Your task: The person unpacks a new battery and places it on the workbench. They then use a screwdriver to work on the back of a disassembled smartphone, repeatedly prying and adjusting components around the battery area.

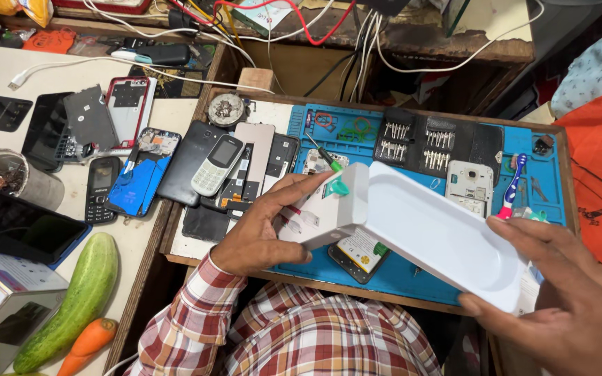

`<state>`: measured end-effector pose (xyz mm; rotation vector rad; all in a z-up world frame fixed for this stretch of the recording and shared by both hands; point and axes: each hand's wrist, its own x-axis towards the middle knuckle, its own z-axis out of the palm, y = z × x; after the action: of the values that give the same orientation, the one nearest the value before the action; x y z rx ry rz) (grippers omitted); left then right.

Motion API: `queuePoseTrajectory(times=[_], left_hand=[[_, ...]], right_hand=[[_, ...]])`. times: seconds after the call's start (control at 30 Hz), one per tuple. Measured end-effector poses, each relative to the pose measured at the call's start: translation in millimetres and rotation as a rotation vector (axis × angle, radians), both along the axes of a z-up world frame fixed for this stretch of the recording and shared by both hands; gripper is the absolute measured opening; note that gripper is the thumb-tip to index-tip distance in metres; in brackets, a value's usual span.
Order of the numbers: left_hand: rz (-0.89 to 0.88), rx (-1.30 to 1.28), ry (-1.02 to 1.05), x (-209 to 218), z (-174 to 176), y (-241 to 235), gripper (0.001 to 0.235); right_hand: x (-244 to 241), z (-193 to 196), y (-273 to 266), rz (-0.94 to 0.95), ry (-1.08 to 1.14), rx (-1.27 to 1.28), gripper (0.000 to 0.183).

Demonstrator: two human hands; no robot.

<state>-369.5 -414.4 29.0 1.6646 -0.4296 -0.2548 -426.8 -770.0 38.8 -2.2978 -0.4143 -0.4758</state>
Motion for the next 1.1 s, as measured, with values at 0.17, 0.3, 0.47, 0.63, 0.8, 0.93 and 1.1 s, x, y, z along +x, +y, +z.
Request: queuePoseTrajectory(times=[0.17,0.3,0.47,0.63,0.8,0.93,1.1], left_hand=[[-0.143,0.033,-0.040,-6.7,4.2,6.2,0.101],[-0.178,0.097,-0.057,-14.0,8.9,8.1,0.100],[-0.192,0.350,-0.082,-19.5,8.9,7.7,0.102],[-0.105,0.433,-0.250,-27.7,0.4,2.7,0.101],[0.027,0.654,-0.429,-38.1,-4.7,-0.5,0.100],[0.019,0.550,-0.453,-42.7,-6.9,-7.7,0.100],[0.035,0.604,-0.432,-48.8,-8.1,-10.1,0.094]], right_hand=[[16.7,2.5,-38.1,0.205,0.371,0.126,0.078],[36.0,-4.8,-60.3,0.339,0.375,0.042,0.083],[39.6,-9.2,-65.0,0.433,0.380,-0.002,0.081],[41.7,-10.5,-56.7,0.344,0.357,-0.110,0.086],[42.1,-12.2,-55.9,0.296,0.352,-0.123,0.090],[40.4,-21.3,-52.3,0.355,0.195,-0.178,0.087],[39.1,-28.5,-52.8,0.334,0.188,-0.267,0.087]])
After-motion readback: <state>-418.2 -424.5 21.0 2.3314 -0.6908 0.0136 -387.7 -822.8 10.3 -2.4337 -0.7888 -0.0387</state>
